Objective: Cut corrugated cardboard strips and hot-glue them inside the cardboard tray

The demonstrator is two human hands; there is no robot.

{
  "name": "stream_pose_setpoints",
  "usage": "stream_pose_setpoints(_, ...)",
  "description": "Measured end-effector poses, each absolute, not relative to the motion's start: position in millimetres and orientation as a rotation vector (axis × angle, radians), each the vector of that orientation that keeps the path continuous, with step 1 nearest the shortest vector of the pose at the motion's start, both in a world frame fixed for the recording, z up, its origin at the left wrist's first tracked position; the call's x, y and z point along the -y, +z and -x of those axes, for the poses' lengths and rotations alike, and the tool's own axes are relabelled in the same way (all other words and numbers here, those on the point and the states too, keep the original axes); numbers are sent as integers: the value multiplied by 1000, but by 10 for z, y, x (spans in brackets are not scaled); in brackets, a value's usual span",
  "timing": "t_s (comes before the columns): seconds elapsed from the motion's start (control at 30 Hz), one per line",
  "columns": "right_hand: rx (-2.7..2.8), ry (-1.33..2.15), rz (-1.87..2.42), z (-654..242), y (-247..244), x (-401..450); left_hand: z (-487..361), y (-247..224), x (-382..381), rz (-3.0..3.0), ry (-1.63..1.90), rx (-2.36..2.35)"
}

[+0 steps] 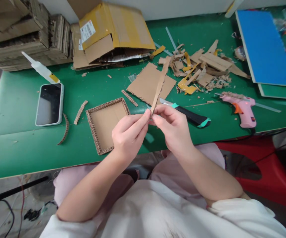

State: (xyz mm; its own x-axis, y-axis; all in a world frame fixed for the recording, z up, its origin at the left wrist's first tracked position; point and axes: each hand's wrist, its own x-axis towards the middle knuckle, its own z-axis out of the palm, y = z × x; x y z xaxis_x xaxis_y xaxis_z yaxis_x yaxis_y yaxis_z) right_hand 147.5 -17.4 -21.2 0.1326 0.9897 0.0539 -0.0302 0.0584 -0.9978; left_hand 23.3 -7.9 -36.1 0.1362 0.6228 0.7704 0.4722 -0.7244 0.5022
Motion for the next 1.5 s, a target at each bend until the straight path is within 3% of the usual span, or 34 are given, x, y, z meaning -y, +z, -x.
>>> stream_pose_setpoints(0.43, 1167, 961, 1287, -1469, -214, 186, -220, -396, 51, -2421, 1667, -1110)
stream_pose_setpoints(1.03, 1617, 169, 1313, -1510, -160, 182, -254, -214, 82, -1148, 1228, -1029)
stream_pose_setpoints(1.5, 1656, 47, 1310, -1493, -229, 169, -243, -219, 93, -1697, 1331, -1186)
